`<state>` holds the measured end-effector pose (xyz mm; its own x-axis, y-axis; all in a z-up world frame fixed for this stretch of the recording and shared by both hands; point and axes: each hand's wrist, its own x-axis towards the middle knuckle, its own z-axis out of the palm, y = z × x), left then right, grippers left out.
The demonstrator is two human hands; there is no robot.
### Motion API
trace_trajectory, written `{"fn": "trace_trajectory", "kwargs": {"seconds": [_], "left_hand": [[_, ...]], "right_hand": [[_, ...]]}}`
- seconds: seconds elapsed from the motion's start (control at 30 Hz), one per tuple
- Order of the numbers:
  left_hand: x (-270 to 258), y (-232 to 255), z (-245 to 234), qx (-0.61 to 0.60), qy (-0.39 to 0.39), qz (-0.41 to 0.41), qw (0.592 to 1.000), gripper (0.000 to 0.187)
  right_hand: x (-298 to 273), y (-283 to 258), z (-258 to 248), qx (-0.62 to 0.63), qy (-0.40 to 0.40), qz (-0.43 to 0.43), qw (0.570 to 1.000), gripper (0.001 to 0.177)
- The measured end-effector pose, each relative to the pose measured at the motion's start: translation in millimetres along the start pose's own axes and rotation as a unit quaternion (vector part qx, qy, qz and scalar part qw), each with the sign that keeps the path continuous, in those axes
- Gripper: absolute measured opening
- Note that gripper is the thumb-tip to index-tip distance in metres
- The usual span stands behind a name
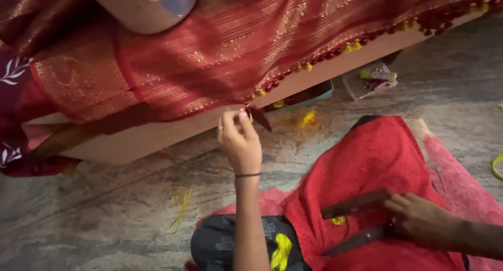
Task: Tying decorative thread tassels onto the edge of a red saree.
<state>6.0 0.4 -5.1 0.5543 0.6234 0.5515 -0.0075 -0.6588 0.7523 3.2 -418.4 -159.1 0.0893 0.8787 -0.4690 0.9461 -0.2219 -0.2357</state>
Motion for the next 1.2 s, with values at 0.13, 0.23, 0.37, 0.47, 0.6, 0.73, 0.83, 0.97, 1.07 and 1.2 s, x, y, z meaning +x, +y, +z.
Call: {"fn": "trace_trajectory", "kwargs": {"seconds": [0.13, 0.23, 0.37, 0.47, 0.6, 0.73, 0.83, 0.97, 1.07, 1.2], "left_hand": [[-8, -3, -8, -0.102, -0.019, -0.103, 0.989, 0.016], [-10, -17, -8, -0.134, -0.027, -0.07, 0.988, 0.013], [-4, -18, -5, -0.017, -0.036, 0.002, 0.999, 0.011], [8, -16, 6, -0.037, -0.051, -0.017, 0.998, 0.01], [22, -5, 18, -0.054, -0.021, -0.056, 0.997, 0.032], [17, -45, 35, -0.193, 0.009, -0.097, 0.976, 0.016], [12, -22, 14, -0.073, 0.003, -0.051, 0.996, 0.015], [3, -21, 2, -0.079, -0.037, -0.077, 0.993, 0.014], [-1, -41, 8, -0.33, -0.052, -0.209, 0.919, 0.015], [-1, -39, 2, -0.499, -0.106, -0.269, 0.817, 0.01]], "right_hand": [[-13, -4, 26, -0.018, 0.027, 0.041, 0.999, 0.029], [-24, -12, 15, 0.084, 0.078, -0.028, 0.993, 0.038], [-38, 8, 6, 0.109, 0.111, -0.094, 0.983, 0.043], [-44, 35, 1, 0.089, -0.045, -0.061, 0.993, 0.031], [-45, 57, -35, 0.122, -0.13, -0.011, 0.984, 0.033], [-23, 27, -134, 0.411, -0.031, 0.165, 0.896, 0.022], [6, 58, -112, 0.457, 0.066, 0.119, 0.879, 0.034], [24, 39, -179, 0.663, 0.076, 0.105, 0.737, 0.032], [33, 38, -184, 0.678, 0.076, 0.042, 0.73, 0.037], [40, 37, -184, 0.703, 0.057, 0.064, 0.706, 0.038]]}}
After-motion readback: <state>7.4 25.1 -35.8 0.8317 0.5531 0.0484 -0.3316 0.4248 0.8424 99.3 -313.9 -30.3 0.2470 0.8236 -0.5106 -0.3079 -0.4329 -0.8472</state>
